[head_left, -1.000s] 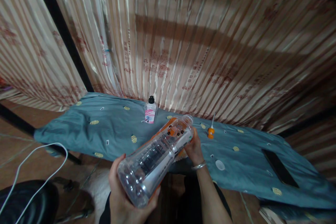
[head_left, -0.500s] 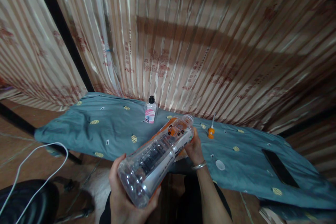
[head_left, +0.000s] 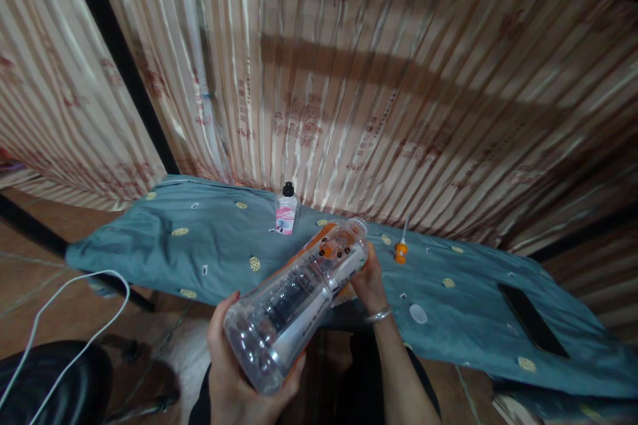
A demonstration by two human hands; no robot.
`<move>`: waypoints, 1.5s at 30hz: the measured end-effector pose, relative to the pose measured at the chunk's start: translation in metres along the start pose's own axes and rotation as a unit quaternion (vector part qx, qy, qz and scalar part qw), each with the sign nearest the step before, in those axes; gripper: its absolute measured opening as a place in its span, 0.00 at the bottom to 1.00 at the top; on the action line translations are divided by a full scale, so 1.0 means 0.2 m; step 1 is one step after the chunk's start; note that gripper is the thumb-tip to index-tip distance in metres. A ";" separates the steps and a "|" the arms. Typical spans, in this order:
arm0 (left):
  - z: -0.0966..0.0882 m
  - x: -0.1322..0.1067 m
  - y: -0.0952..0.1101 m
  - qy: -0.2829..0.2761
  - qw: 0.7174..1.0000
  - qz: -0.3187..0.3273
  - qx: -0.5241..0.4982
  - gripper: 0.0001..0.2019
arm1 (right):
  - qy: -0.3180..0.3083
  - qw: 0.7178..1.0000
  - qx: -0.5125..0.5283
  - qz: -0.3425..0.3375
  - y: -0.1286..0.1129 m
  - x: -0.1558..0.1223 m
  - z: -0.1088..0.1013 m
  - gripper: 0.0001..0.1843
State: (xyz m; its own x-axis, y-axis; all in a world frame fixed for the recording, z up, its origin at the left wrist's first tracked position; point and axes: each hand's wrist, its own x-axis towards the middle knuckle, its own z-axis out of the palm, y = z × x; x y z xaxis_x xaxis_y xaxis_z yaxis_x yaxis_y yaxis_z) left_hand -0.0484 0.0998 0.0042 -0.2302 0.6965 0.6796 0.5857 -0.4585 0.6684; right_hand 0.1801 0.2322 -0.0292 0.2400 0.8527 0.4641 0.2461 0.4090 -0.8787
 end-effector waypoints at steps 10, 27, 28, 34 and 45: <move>0.00 0.00 0.01 0.002 1.000 -0.007 -0.002 0.52 | 0.005 1.000 -0.014 -0.008 -0.01 0.01 0.00 0.22; 0.00 0.00 0.00 0.004 1.000 -0.021 0.002 0.52 | 0.002 0.999 -0.037 -0.018 -0.01 0.01 -0.01 0.23; 0.00 0.00 0.00 0.003 1.000 -0.020 0.000 0.52 | 0.002 0.999 -0.040 -0.020 0.00 0.01 -0.01 0.24; 0.00 -0.01 0.01 0.001 1.000 -0.027 -0.016 0.51 | 0.004 0.999 -0.042 -0.022 0.01 0.01 -0.01 0.24; 0.00 0.02 0.04 -0.001 1.000 -0.007 -0.010 0.51 | -0.002 0.999 -0.039 -0.010 -0.01 0.01 -0.02 0.23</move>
State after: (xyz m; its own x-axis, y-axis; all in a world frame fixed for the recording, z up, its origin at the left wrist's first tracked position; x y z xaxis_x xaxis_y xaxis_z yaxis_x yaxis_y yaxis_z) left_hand -0.0446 0.0986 0.0112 -0.2363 0.7036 0.6701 0.5663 -0.4606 0.6835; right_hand 0.1832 0.2313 -0.0265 0.2310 0.8460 0.4806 0.3224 0.3995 -0.8582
